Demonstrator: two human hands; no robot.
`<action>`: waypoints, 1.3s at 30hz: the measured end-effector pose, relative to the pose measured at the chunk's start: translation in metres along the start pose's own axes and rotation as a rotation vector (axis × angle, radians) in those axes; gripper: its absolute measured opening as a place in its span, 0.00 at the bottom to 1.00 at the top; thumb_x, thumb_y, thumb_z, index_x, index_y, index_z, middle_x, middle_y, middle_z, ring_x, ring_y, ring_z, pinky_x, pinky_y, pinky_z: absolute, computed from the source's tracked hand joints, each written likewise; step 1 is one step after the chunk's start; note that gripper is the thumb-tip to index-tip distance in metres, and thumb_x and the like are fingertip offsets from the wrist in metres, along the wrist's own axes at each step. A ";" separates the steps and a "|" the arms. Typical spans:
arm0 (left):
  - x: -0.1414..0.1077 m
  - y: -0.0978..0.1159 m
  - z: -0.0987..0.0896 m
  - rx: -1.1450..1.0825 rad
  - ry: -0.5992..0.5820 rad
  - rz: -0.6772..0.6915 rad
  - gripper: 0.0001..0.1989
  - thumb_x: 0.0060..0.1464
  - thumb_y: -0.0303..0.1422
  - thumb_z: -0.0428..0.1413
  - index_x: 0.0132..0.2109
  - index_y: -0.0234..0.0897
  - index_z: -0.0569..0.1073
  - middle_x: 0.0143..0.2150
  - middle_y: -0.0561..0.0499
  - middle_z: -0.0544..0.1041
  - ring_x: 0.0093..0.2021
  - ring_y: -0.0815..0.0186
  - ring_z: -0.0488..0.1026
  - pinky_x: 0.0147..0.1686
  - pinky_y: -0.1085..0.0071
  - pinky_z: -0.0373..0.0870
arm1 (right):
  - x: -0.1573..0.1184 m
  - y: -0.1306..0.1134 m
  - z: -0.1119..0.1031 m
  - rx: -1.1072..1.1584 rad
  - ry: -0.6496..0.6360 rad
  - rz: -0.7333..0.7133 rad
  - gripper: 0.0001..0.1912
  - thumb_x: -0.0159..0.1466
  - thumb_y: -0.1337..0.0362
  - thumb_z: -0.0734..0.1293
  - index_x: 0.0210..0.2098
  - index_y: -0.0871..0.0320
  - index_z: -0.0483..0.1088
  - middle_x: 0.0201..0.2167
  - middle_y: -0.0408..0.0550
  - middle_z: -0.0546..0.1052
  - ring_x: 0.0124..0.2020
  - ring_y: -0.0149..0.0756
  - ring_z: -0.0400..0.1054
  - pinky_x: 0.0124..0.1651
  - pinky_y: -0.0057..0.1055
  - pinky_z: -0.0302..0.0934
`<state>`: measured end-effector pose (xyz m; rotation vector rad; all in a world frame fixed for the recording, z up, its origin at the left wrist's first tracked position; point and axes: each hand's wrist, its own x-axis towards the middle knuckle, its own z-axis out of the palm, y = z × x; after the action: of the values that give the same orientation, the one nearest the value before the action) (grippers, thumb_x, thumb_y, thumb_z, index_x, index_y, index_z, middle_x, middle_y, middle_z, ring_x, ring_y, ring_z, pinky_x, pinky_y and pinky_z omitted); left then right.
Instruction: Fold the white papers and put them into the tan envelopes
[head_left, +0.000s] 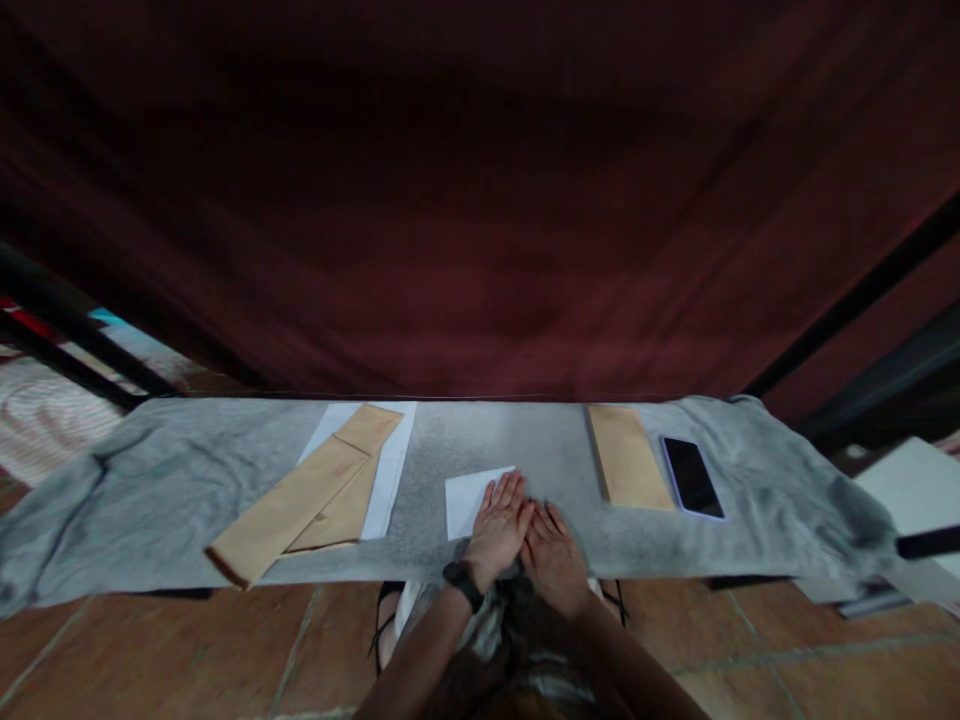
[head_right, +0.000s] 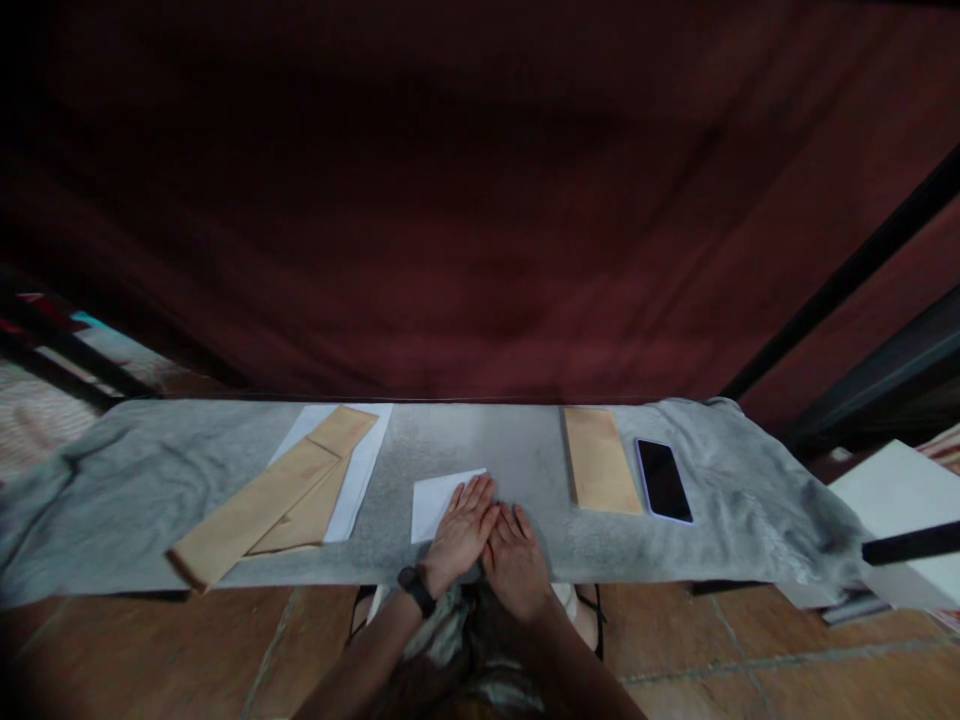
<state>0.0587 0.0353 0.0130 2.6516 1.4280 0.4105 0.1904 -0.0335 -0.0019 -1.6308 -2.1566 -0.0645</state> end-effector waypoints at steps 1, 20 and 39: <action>0.005 0.002 0.002 -0.006 0.000 -0.006 0.26 0.72 0.39 0.37 0.70 0.38 0.60 0.72 0.46 0.62 0.73 0.62 0.55 0.70 0.54 0.55 | 0.000 0.000 0.001 0.002 0.008 0.002 0.22 0.71 0.64 0.61 0.63 0.59 0.68 0.61 0.53 0.74 0.65 0.40 0.65 0.72 0.44 0.50; -0.012 -0.046 -0.004 0.132 0.068 -0.206 0.29 0.70 0.38 0.39 0.73 0.35 0.55 0.73 0.43 0.60 0.73 0.59 0.54 0.71 0.53 0.53 | 0.003 -0.003 -0.012 0.004 -0.002 -0.010 0.24 0.73 0.63 0.58 0.67 0.57 0.63 0.66 0.49 0.69 0.66 0.39 0.63 0.71 0.45 0.49; -0.042 -0.040 -0.018 0.093 0.184 -0.380 0.31 0.70 0.38 0.37 0.74 0.31 0.50 0.74 0.39 0.56 0.74 0.52 0.50 0.71 0.49 0.54 | 0.000 -0.004 -0.010 0.001 0.006 -0.018 0.24 0.73 0.65 0.57 0.67 0.58 0.63 0.66 0.49 0.69 0.66 0.41 0.63 0.72 0.46 0.47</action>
<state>-0.0003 0.0214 0.0136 2.3759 1.9994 0.5690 0.1895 -0.0378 0.0084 -1.6085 -2.1667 -0.0743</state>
